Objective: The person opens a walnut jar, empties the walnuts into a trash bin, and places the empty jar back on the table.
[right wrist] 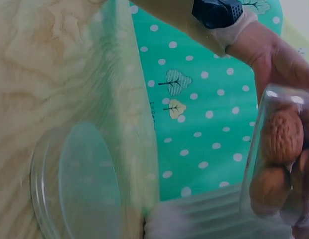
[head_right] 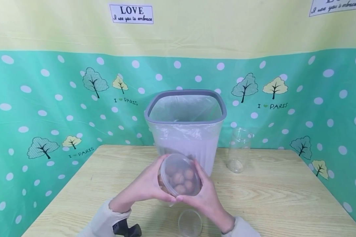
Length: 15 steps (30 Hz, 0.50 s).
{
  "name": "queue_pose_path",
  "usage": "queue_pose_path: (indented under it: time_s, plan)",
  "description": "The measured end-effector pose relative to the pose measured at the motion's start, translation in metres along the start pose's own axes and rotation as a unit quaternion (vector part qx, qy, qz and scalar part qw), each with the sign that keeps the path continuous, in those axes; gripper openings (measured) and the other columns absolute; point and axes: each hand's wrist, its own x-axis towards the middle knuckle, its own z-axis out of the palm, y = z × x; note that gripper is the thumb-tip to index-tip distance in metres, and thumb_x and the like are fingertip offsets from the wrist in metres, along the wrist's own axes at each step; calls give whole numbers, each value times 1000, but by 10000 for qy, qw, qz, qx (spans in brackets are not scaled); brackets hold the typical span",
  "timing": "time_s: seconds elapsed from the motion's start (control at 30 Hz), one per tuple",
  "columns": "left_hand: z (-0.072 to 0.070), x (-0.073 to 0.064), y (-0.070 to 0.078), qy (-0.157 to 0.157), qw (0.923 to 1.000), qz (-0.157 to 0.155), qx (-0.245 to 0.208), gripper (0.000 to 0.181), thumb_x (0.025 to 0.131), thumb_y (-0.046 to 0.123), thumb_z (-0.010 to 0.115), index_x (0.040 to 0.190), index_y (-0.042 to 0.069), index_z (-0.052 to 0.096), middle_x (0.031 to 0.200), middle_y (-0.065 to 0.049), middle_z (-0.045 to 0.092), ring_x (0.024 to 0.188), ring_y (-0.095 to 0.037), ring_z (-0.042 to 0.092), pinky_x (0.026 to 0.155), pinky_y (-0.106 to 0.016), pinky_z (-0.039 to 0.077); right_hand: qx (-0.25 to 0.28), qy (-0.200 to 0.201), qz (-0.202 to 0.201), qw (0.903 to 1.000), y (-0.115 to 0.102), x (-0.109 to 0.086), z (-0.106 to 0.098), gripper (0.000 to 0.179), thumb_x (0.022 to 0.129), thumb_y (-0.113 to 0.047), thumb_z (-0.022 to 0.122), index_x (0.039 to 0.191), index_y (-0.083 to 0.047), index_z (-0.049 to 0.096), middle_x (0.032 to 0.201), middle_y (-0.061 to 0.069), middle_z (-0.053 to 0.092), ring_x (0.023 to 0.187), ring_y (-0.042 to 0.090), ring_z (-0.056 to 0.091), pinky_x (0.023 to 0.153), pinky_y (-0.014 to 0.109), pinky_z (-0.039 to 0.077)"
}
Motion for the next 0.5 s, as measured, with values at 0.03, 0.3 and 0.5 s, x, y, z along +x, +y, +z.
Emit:
queue_pose_path:
  time_s: [0.03, 0.3, 0.5]
  plan:
    - [0, 0, 0, -55, 10000, 38, -72, 110, 49, 36, 93, 140, 18, 34, 127, 5, 50, 112, -14, 51, 95, -39, 44, 53, -117, -122, 9998, 1, 1, -2, 106, 60, -2, 84, 146, 4, 23, 143, 34, 30, 131, -3, 32, 102, 10, 30]
    - [-3, 2, -3, -516, 9959, 202, -712, 104, 51, 25, 93, 137, 17, 37, 126, 8, 52, 110, -12, 52, 99, -33, 41, 773, -1163, -744, 9874, 10, 9, -20, 111, 63, -8, 84, 147, 7, 14, 144, 35, 26, 137, 11, 30, 108, 16, 27]
    - [-1, 1, -3, -733, 9909, 235, -1100, 100, 53, 17, 92, 137, 13, 38, 125, 3, 54, 110, -14, 52, 99, -32, 40, 1067, -1805, -1143, 9711, 16, 15, -30, 108, 73, -27, 82, 147, 9, 11, 148, 32, 20, 140, 17, 25, 111, 18, 22]
